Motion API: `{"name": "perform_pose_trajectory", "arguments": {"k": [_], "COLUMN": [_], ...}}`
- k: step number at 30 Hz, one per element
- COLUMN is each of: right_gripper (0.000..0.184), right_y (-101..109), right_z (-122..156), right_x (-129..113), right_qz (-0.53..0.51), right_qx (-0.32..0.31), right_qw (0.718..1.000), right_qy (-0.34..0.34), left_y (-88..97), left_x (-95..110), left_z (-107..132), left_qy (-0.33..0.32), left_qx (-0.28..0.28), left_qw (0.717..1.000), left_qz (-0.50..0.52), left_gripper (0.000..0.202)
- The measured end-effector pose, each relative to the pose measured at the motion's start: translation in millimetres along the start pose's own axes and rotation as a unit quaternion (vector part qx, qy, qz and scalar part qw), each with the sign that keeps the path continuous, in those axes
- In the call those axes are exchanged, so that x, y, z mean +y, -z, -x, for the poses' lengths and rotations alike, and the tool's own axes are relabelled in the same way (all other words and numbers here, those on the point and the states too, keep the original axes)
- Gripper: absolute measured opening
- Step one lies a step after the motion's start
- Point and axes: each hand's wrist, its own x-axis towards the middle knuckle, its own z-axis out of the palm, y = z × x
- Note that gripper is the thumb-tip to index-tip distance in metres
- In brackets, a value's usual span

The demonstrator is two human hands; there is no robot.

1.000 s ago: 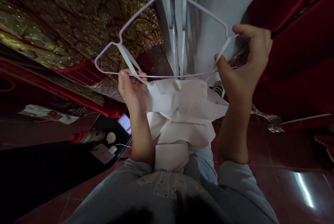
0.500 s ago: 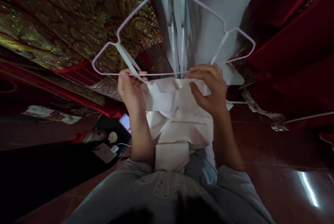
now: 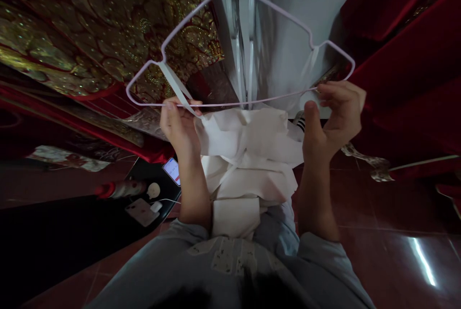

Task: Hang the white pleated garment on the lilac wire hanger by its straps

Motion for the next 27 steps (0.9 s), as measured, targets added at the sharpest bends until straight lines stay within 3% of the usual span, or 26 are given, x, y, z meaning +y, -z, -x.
{"name": "perform_pose_trajectory", "arguments": {"k": [5,10,14,16,20,21,24,27], "right_gripper": [0.038,0.031,0.037,0.036,0.037,0.035,0.026,0.023], "right_y": [-4.5,-17.9,-22.3,-21.6,-18.6,-17.8,-16.8,-18.1], "right_z": [9.3,8.6,3.6,1.6,0.4,0.9,4.3,9.9], "right_x": [2.8,2.0,-1.8,-3.8,-5.8,-5.6,-3.5,-0.7], "right_qz": [0.049,-0.042,-0.075,-0.069,-0.013,0.002,0.036,0.055], "right_qx": [-0.124,-0.082,-0.166,-0.148,-0.038,-0.053,-0.19,-0.257], "right_qw": [0.989,0.992,0.976,0.982,0.999,0.998,0.98,0.963], "right_qy": [-0.059,-0.088,-0.118,-0.097,-0.035,-0.031,-0.046,-0.066], "left_y": [1.1,-0.3,-0.6,0.1,-0.7,-0.8,3.2,16.7], "left_x": [-0.5,3.0,5.6,6.1,4.5,3.5,0.5,5.2], "left_z": [0.3,-0.2,0.5,0.7,0.6,0.5,0.3,0.8], "left_qy": [-0.008,-0.007,0.011,0.01,0.003,0.007,0.02,0.064], "left_qx": [0.002,-0.006,0.005,0.002,-0.016,-0.013,0.008,-0.027], "left_qw": [1.0,0.999,1.0,1.0,0.999,1.0,1.0,0.998], "left_qz": [-0.004,0.038,0.008,0.002,0.029,0.02,-0.004,-0.007], "left_gripper": [0.05,0.049,0.053,0.054,0.05,0.051,0.051,0.044]}}
